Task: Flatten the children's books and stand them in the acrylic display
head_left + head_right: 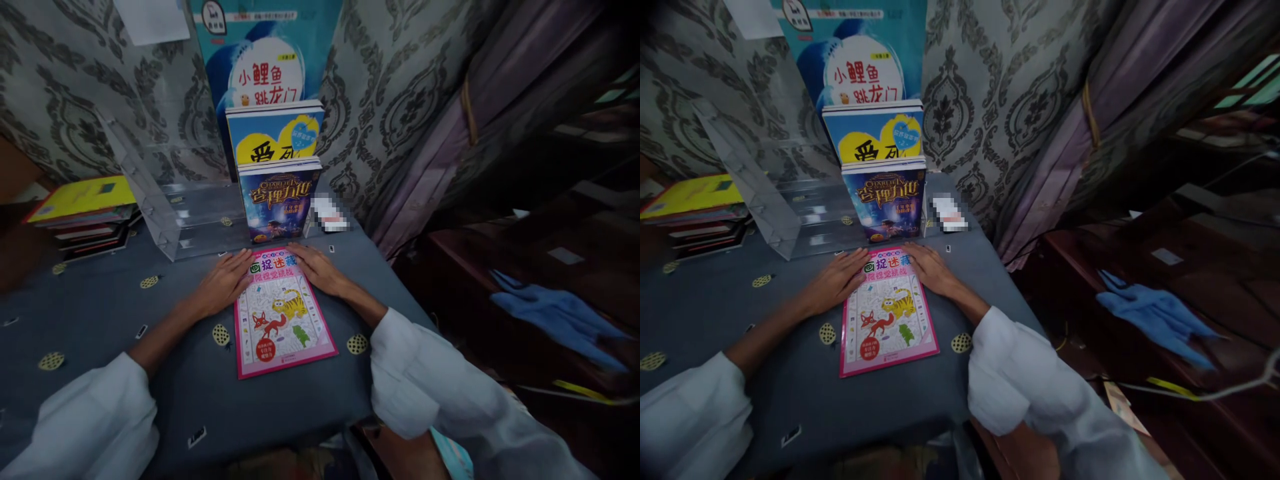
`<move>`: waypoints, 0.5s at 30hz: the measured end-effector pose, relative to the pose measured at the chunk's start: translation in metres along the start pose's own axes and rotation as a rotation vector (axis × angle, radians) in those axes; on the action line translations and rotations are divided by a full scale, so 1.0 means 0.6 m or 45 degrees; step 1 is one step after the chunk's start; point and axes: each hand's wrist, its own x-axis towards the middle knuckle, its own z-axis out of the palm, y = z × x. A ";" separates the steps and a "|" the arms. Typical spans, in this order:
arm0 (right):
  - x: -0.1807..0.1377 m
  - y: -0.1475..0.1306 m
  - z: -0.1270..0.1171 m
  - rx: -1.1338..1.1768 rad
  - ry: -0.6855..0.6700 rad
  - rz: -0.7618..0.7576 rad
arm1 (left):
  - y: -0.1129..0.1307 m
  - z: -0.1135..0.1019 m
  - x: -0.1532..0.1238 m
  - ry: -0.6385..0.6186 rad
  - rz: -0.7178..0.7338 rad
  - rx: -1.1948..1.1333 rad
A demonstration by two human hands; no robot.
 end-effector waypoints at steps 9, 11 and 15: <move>0.007 0.005 -0.006 0.092 0.029 -0.054 | 0.014 0.005 0.036 -0.015 0.173 -0.035; 0.007 0.007 -0.006 0.115 0.040 -0.055 | 0.017 0.007 0.044 -0.017 0.199 -0.048; 0.007 0.014 -0.007 0.148 0.043 -0.066 | 0.022 0.015 0.059 -0.014 0.243 -0.057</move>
